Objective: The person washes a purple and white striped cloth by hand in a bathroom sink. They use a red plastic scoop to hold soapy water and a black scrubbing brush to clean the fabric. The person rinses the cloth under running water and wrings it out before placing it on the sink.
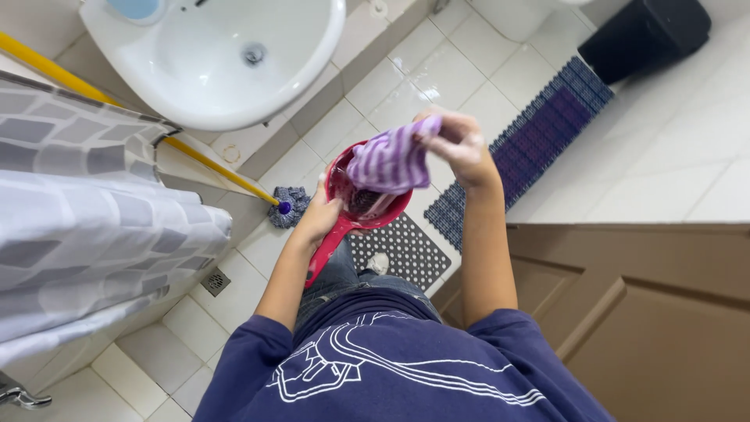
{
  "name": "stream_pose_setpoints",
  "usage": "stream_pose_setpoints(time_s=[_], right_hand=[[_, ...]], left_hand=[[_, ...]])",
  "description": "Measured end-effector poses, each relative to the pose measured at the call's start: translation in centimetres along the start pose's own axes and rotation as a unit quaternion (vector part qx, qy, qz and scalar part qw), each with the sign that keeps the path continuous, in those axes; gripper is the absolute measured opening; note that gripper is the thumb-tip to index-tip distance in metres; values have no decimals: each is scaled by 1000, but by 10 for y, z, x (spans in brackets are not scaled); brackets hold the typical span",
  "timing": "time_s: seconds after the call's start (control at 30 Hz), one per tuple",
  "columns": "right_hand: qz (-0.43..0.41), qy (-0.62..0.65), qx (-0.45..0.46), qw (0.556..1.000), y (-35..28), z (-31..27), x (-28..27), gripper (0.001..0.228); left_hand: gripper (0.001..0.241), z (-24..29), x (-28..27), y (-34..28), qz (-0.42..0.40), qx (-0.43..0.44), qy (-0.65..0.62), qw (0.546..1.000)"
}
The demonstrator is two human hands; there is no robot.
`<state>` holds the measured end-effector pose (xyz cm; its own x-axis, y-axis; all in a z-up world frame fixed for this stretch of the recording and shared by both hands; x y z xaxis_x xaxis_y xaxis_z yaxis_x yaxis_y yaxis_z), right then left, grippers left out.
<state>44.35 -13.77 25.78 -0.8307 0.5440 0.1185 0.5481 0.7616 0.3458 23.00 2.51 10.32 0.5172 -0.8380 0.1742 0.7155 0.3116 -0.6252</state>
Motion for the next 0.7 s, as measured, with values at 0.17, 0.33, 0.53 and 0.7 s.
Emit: stream_pose_setpoints(time_s=[0.17,0.33,0.53,0.7], right_hand=[[90,440,-31,893,94,32,8,32],[134,554,-32,821,188,36,29,54],[89,499,-105,856,305,100,32,54],[170,450,-1,877,390,250,-2,25]], left_hand=[[81,97,-16,-4,-21,6,-95,995],[80,95,-99,96,2,58,-124,991],[87,207,-137,70,-21,40,-215,976],[81,218,-186,93,14,42,-215,976]])
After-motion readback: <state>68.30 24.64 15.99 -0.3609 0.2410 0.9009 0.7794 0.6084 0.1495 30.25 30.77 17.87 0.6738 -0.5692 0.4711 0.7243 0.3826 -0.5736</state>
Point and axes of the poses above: each hand's wrist, its own y-axis towards the middle knuckle, its own x-axis out of the palm, z = x × y, the point moved 5 cm from there along y, towards the middle knuckle, and after that the axes turned 14 degrees about -x, right-handed, at the moved point
